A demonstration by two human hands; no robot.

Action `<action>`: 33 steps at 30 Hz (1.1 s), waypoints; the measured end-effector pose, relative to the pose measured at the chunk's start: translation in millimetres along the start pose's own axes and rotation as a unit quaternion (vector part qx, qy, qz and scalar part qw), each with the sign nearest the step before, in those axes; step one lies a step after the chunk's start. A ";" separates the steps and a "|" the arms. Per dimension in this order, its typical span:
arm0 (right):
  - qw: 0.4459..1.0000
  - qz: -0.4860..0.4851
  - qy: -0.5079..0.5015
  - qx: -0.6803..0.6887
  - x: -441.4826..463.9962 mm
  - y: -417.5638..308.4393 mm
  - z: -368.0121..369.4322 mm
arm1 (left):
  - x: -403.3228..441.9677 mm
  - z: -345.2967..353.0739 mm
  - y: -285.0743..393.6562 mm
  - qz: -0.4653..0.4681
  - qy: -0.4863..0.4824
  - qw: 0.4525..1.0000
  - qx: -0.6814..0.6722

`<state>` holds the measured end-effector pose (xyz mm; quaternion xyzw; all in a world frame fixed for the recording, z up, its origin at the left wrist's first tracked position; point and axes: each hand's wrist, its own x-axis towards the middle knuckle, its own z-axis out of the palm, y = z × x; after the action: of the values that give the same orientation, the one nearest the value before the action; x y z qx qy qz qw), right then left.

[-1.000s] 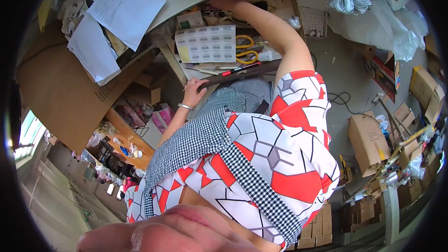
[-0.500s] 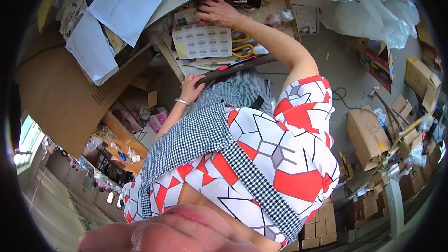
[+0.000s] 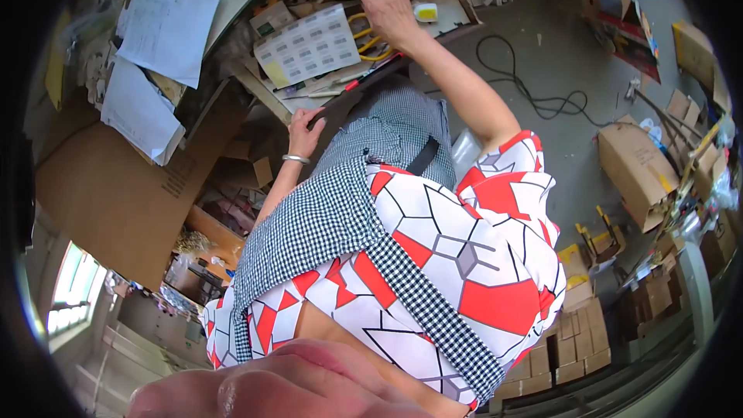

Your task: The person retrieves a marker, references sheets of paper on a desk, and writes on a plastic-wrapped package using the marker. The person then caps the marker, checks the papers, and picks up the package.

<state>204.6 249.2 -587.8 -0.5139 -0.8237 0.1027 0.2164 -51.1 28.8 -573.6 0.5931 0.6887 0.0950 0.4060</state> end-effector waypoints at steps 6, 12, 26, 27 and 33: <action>0.991 0.065 -0.087 0.074 -103.9 39.3 -34.2 | 8.9 36.1 20.4 -0.034 -0.002 0.999 -0.034; 0.982 0.045 -0.173 0.059 -134.5 89.8 -57.0 | 16.2 75.7 51.2 -0.042 0.003 0.998 -0.049; 0.990 -0.043 -0.079 -0.108 101.7 95.0 -6.1 | -60.0 22.5 99.8 -0.019 0.073 0.979 0.188; 0.971 0.000 -0.099 -0.216 118.7 87.2 9.2 | -68.9 13.9 102.5 -0.031 0.080 0.983 0.163; 0.994 0.036 -0.015 -0.106 119.4 35.2 43.1 | -118.7 -41.1 60.7 -0.050 0.142 0.986 0.067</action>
<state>167.7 373.8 -609.8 -0.5617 -0.8141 0.0302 0.1444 -37.8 -46.0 -456.6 0.5646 0.7728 0.1119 0.2674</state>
